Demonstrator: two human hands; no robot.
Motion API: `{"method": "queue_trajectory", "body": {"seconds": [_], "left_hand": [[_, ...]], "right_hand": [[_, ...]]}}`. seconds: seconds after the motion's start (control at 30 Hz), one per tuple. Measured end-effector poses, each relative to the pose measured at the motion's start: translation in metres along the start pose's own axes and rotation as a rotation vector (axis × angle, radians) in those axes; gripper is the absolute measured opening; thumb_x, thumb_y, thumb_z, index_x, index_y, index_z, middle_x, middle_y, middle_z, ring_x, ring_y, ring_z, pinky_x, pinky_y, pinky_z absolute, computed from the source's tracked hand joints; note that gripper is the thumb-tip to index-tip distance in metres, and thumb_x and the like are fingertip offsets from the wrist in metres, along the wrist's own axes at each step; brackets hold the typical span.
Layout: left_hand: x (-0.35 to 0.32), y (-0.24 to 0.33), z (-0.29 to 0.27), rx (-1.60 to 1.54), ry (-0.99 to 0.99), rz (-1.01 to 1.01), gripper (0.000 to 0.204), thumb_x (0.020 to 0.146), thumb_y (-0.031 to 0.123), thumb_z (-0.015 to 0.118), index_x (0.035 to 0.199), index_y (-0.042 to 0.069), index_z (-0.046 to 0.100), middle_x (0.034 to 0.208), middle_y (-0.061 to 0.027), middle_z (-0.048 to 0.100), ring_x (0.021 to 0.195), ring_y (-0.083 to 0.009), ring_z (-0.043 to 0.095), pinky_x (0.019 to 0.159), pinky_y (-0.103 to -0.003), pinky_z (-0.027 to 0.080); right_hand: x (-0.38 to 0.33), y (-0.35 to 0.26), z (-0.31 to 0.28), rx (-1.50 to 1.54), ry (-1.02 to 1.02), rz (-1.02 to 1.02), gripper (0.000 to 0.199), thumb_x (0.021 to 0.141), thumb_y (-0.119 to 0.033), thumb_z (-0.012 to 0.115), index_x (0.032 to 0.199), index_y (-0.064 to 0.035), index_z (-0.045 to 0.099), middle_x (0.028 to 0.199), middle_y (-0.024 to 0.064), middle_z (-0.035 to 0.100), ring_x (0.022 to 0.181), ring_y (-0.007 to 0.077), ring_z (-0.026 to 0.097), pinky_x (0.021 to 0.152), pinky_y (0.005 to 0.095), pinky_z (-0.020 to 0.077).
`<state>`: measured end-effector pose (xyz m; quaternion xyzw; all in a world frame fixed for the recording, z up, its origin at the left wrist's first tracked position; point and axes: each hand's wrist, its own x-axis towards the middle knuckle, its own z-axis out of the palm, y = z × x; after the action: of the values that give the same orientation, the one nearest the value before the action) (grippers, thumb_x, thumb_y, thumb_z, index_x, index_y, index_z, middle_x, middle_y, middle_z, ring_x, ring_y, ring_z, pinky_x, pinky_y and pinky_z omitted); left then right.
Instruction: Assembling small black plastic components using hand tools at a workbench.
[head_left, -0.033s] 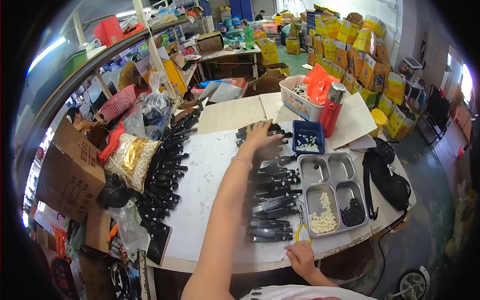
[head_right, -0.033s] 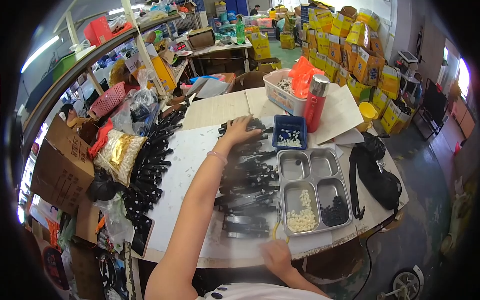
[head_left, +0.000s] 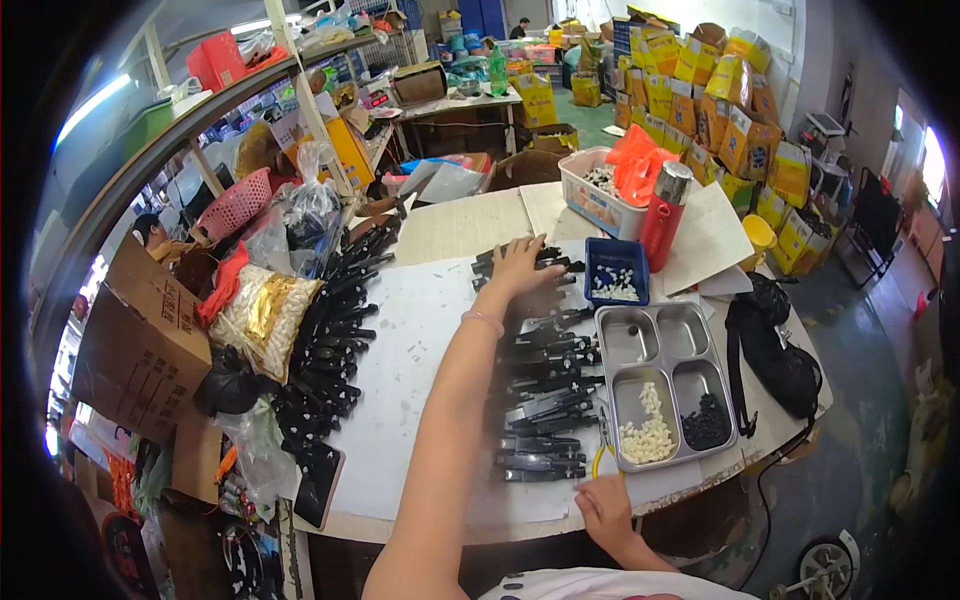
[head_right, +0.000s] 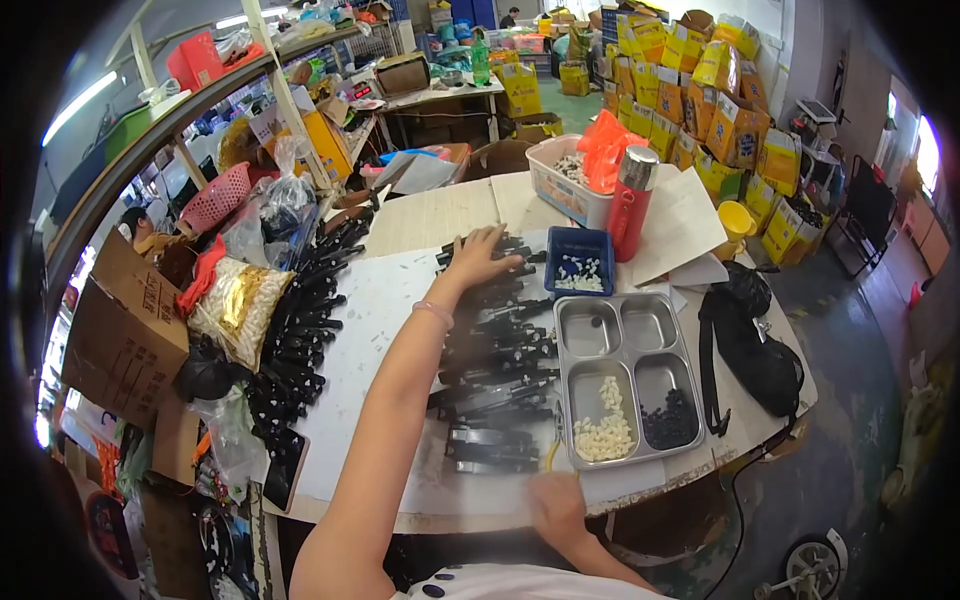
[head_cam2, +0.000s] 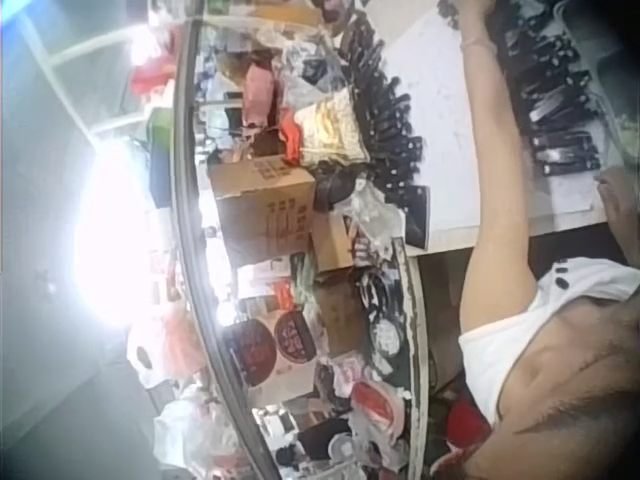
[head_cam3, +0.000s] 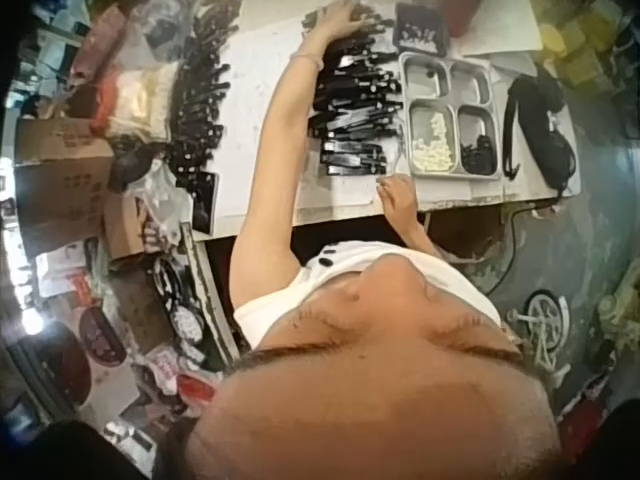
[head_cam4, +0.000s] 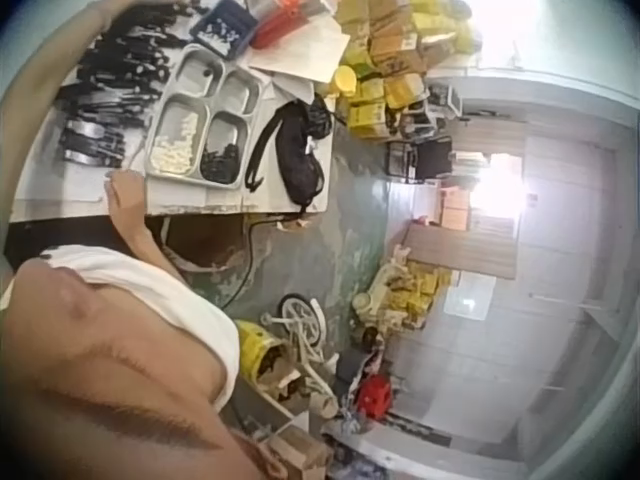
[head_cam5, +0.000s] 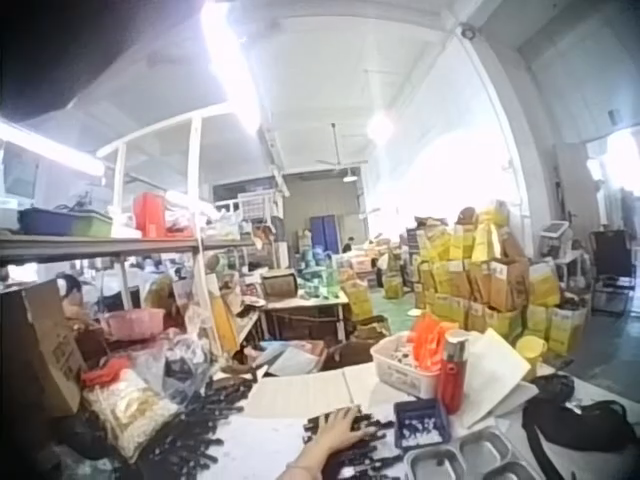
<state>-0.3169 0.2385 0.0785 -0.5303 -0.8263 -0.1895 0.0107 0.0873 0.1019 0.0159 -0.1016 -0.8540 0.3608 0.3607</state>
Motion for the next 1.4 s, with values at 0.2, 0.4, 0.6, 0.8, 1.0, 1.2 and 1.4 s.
{"method": "queue_trajectory", "body": {"seconds": [0.2,0.4,0.6,0.8,1.0,1.2,1.4], "left_hand": [[-0.053,0.037,-0.03,-0.068,0.289,0.272,0.064,0.08,0.045,0.066,0.132,0.011,0.047,0.133,-0.0127,0.045,0.127,-0.031,0.038,0.106,-0.057,0.021],[-0.166,0.093,-0.044,-0.084,0.318,0.604,0.036,0.076,0.027,0.07,0.106,0.01,0.059,0.107,-0.0086,0.057,0.107,-0.0261,0.052,0.095,-0.043,0.037],[-0.207,0.096,-0.012,0.084,0.254,0.536,0.039,0.073,0.025,0.073,0.106,0.01,0.059,0.096,-0.0058,0.059,0.093,-0.0239,0.056,0.083,-0.036,0.043],[-0.211,0.105,-0.001,0.089,0.163,0.424,0.035,0.079,0.021,0.067,0.11,0.009,0.056,0.088,-0.0068,0.058,0.083,-0.0238,0.058,0.071,-0.037,0.048],[-0.248,0.096,-0.04,-0.706,0.277,0.08,0.035,0.085,0.009,0.063,0.119,0.003,0.056,0.087,-0.0049,0.055,0.077,-0.014,0.055,0.071,-0.027,0.045],[-0.342,0.121,-0.054,-1.069,0.217,-0.175,0.04,0.092,0.013,0.053,0.131,0.002,0.046,0.088,-0.0032,0.056,0.083,-0.0112,0.053,0.079,-0.026,0.043],[-0.404,0.125,-0.035,-0.891,0.062,-0.316,0.038,0.091,0.008,0.058,0.125,0.002,0.044,0.093,-0.0097,0.055,0.088,-0.0137,0.054,0.08,-0.027,0.045]], "right_hand": [[0.008,-0.004,-0.013,-0.444,-0.169,0.018,0.031,0.079,-0.014,0.067,0.106,-0.0024,0.062,0.117,0.0148,0.057,0.108,0.0326,0.053,0.091,0.0428,0.0417],[-0.011,0.004,-0.032,-0.398,-0.221,0.016,0.037,0.078,-0.017,0.068,0.11,0.0005,0.06,0.118,0.0152,0.058,0.113,0.0348,0.051,0.098,0.0459,0.0392],[-0.02,-0.012,-0.055,-0.599,-0.074,0.007,0.034,0.074,-0.019,0.073,0.1,-0.0003,0.06,0.105,0.0152,0.058,0.105,0.0349,0.052,0.089,0.0435,0.0414],[-0.022,0.005,-0.057,-0.653,-0.129,0.186,0.029,0.075,-0.018,0.07,0.088,-0.0002,0.051,0.09,0.0161,0.048,0.089,0.0347,0.048,0.076,0.045,0.0415],[-0.031,0.008,-0.075,-0.568,-0.169,0.326,0.014,0.079,-0.01,0.059,0.087,0.0014,0.055,0.083,0.0178,0.05,0.085,0.035,0.05,0.078,0.0458,0.0423],[-0.032,-0.046,-0.071,0.021,-0.134,0.621,0.025,0.086,-0.016,0.063,0.079,0.0045,0.05,0.072,0.0138,0.052,0.068,0.0253,0.055,0.065,0.033,0.0433],[-0.011,-0.075,-0.041,0.373,-0.323,0.475,0.018,0.09,-0.012,0.056,0.081,0.0029,0.061,0.091,0.0097,0.059,0.083,0.0189,0.058,0.076,0.0273,0.0445]]}}
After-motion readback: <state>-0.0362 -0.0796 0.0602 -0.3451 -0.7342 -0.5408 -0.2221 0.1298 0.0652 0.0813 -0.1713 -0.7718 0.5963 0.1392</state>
